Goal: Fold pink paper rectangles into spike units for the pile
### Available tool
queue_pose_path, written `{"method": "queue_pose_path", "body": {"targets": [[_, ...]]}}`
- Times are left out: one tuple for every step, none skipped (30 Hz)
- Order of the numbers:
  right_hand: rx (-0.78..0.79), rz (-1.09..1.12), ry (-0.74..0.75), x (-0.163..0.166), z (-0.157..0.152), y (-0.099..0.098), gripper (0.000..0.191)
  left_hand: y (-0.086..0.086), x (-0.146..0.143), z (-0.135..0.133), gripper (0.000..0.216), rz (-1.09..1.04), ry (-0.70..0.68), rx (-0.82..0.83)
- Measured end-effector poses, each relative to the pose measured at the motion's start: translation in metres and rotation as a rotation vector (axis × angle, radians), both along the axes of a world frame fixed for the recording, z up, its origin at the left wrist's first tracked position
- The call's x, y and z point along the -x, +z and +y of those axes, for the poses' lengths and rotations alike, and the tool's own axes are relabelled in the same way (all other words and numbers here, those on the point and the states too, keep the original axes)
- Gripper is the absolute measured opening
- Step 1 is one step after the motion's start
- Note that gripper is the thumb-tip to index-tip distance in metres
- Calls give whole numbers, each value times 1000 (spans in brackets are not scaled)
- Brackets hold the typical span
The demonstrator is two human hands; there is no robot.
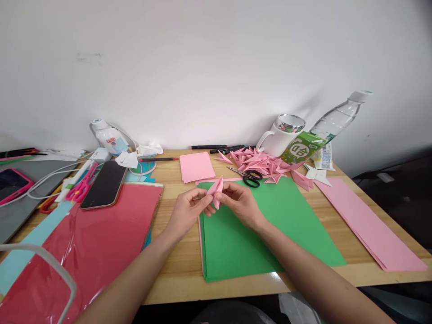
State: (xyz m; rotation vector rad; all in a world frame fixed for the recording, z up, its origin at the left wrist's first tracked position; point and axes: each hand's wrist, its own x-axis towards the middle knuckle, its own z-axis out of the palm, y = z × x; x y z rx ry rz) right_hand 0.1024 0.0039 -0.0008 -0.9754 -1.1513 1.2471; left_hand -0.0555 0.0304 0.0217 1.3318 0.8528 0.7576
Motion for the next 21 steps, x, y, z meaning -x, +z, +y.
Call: {"method": "queue_pose_path", "body": {"targets": [[-23,7,28,0,0,1,21,-1,1,1,26,6,3,-9],[-46,12,56,0,-1,2,21,-1,1,1,27,12,9,-18],[-70,15,84,0,-1,3,20,-2,2,2,27,25,19,-34],[-91,15,107,0,-1,4,20,-3,2,3,27,47,35,-63],[-106,16,124,0,0,4,20,-4,3,3,26,76,62,-109],[-109,17,137,1,0,5,20,-6,3,3,24,109,101,-175],[-100,19,146,1,0,5,21,-7,3,3,21,144,147,-255],[-84,19,147,1,0,5,22,-9,2,3,19,179,193,-338],[-65,17,141,1,0,5,22,-11,2,2,17,208,230,-412],[-49,11,133,1,0,6,23,-12,1,1,16,228,252,-467],[-42,3,124,1,0,7,23,-13,0,0,15,239,260,-494],[-45,-8,116,0,0,8,23,-13,0,-1,14,238,254,-492],[-53,-21,107,0,0,9,22,-12,-1,-1,13,216,242,-464],[-60,-39,98,-1,0,10,22,-11,-1,-2,14,181,223,-416],[-63,-62,89,-3,1,11,22,-9,-2,-2,15,142,201,-353],[-58,-85,82,-4,1,12,23,-7,-2,-2,18,105,176,-280],[-47,-104,81,-5,1,11,24,-5,-2,-1,21,66,156,-206],[-30,-112,87,-6,1,11,25,-3,-1,0,24,26,145,-137],[-9,-102,101,-6,1,10,26,-2,-1,1,27,-12,143,-76],[17,-75,123,-6,1,8,28,-1,0,2,30,-49,144,-28],[46,-33,153,-6,1,7,29,-1,1,3,32,-85,142,8]]}}
